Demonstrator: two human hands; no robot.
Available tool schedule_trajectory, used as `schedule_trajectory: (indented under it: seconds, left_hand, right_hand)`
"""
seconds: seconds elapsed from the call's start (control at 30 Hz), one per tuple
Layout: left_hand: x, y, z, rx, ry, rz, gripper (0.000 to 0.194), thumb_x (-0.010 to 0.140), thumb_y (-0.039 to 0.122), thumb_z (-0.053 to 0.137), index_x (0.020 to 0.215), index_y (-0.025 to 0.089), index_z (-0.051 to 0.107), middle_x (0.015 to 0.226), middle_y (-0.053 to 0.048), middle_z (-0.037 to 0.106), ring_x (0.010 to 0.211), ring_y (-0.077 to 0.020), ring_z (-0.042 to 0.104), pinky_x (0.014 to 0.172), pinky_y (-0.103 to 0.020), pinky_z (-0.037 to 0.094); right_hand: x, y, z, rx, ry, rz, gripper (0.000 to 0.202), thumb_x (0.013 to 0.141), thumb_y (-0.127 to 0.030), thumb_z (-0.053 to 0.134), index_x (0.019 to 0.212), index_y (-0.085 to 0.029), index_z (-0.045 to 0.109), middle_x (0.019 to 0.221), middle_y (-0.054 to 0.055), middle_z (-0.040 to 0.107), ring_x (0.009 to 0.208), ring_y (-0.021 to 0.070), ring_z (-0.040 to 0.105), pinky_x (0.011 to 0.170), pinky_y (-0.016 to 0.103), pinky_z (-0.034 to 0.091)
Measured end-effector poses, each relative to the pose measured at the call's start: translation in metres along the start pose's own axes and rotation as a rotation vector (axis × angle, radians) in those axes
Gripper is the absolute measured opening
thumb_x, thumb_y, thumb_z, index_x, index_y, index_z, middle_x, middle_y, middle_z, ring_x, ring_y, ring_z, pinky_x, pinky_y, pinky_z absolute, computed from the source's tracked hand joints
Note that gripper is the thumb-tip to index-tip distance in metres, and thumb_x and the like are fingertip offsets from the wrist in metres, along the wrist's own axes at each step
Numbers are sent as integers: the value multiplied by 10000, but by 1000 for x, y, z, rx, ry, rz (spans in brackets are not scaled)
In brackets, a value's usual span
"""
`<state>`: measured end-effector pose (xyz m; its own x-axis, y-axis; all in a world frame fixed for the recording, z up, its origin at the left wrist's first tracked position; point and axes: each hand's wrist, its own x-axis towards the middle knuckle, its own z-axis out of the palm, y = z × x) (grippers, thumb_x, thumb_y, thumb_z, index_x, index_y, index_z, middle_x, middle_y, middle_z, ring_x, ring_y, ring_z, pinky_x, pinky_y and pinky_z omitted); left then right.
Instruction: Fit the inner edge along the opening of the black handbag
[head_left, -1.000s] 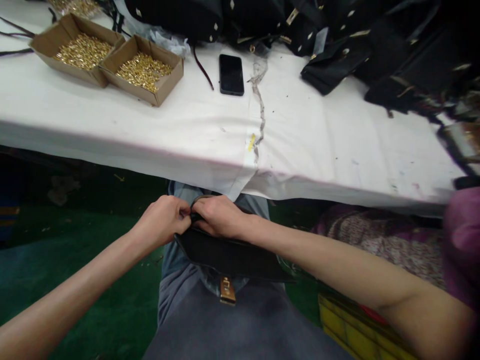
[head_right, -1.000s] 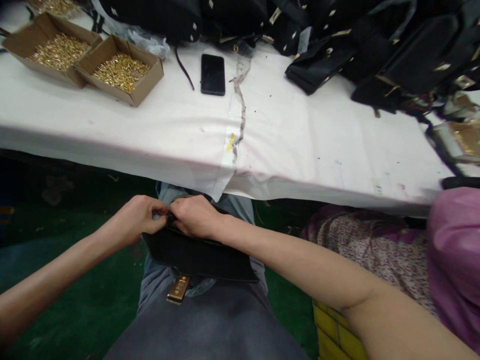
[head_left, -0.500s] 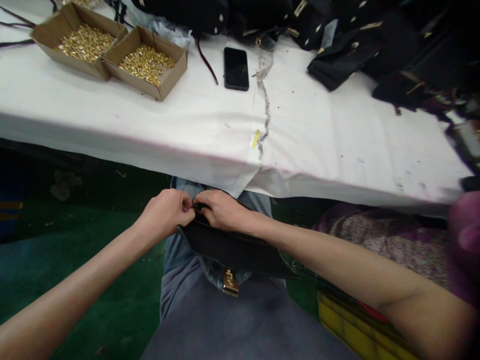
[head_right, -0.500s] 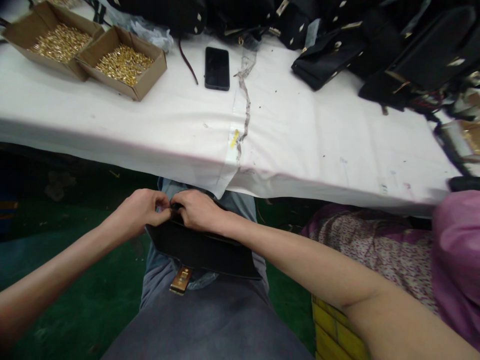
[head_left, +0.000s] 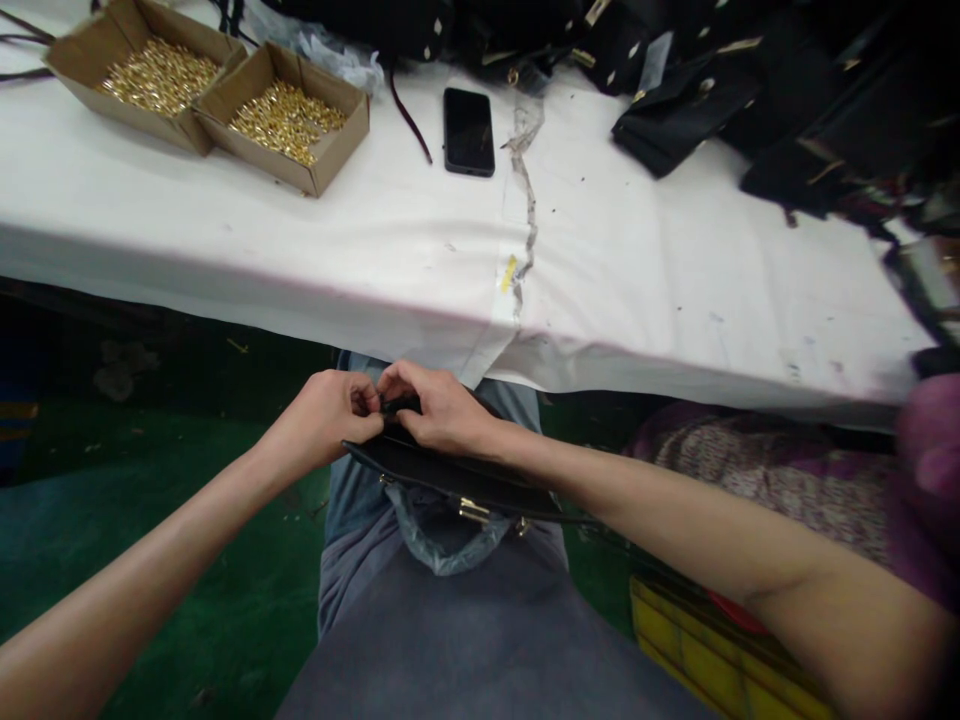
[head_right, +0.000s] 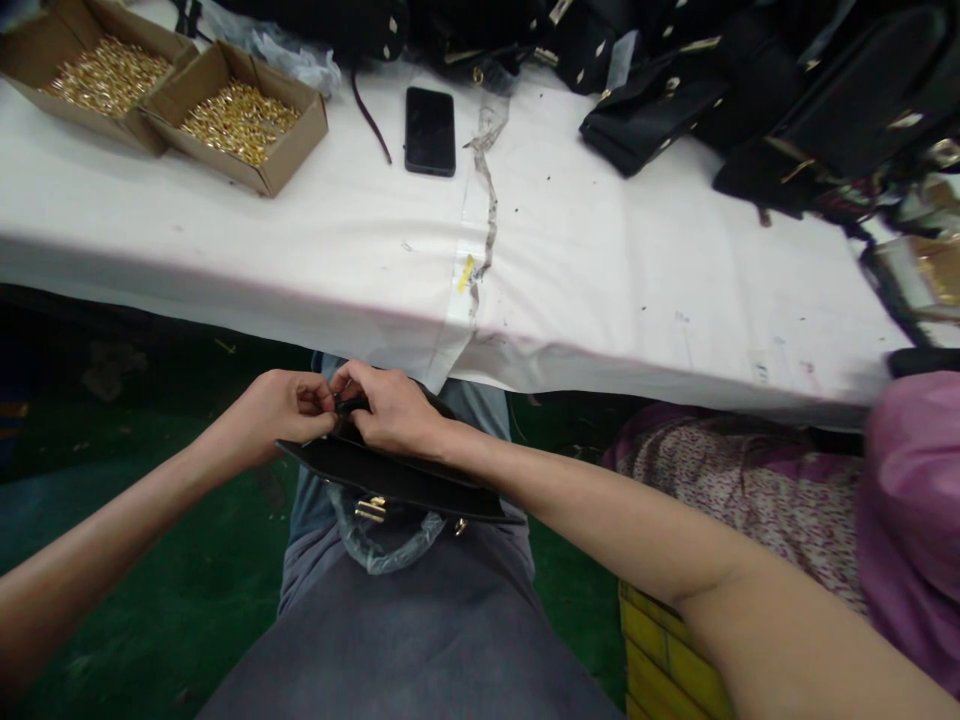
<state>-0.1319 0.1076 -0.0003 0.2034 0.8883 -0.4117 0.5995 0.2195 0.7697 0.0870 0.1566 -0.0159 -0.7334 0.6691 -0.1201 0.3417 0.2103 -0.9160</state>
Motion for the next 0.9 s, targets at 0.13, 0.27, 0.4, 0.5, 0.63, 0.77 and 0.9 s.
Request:
schedule_trajectory:
  seconds: [0.13, 0.27, 0.4, 0.5, 0.63, 0.77, 0.9]
  left_hand:
    - [-1, -1, -3, 20, -26, -22, 74, 788, 275, 713, 780, 201, 713, 664, -9, 695, 662, -204, 652, 590, -287, 397]
    - [-2, 3, -2, 188, -4, -24, 90, 792, 283, 702, 762, 207, 741, 664, -24, 709, 657, -220, 673, 598, -301, 406]
    - [-5, 8, 3, 373, 48, -26, 120, 817, 303, 693, 794, 217, 773, 721, -63, 754, 707, -257, 706, 639, -318, 420]
    - [-5, 8, 5, 386, 33, 21, 127, 828, 287, 669, 793, 207, 760, 727, -65, 757, 679, -242, 695, 638, -319, 411]
    - [1, 9, 2, 343, -4, 56, 118, 807, 256, 638, 717, 198, 689, 629, -15, 667, 609, -196, 634, 597, -307, 358]
    - [5, 14, -5, 322, -54, 59, 169, 795, 274, 638, 642, 204, 616, 573, 14, 564, 569, -165, 549, 567, -305, 306]
    - [6, 16, -9, 334, -80, 69, 227, 820, 310, 637, 622, 202, 610, 575, 14, 550, 567, -159, 521, 563, -309, 289]
  right_hand:
    - [1, 0, -5, -43, -46, -39, 474, 817, 24, 617, 1220, -224, 644, 1157, 28, 777, 1084, 228, 733, 976, 353, 548]
    - [2, 1, -8, -56, -75, -52, 472, 809, 16, 610, 1205, -238, 654, 1163, 21, 776, 1086, 236, 729, 982, 361, 551]
    - [1, 3, -8, -30, -65, -71, 457, 794, 22, 607, 1169, -235, 659, 1139, 9, 773, 1070, 229, 728, 981, 351, 552]
    - [-1, 3, -8, -8, -68, -77, 449, 794, 27, 619, 1156, -237, 655, 1137, 5, 771, 1071, 226, 728, 978, 339, 550]
    - [-3, 2, -8, -1, -79, -59, 410, 845, 4, 657, 1171, -245, 662, 1149, 6, 778, 1076, 226, 731, 977, 334, 547]
    - [-5, 1, -9, -22, -81, -53, 290, 923, -69, 692, 1159, -237, 682, 1149, 12, 786, 1077, 230, 736, 962, 330, 542]
    - [-6, 2, -9, -47, -66, -60, 340, 889, -28, 662, 1158, -236, 683, 1160, 10, 788, 1080, 228, 736, 959, 322, 535]
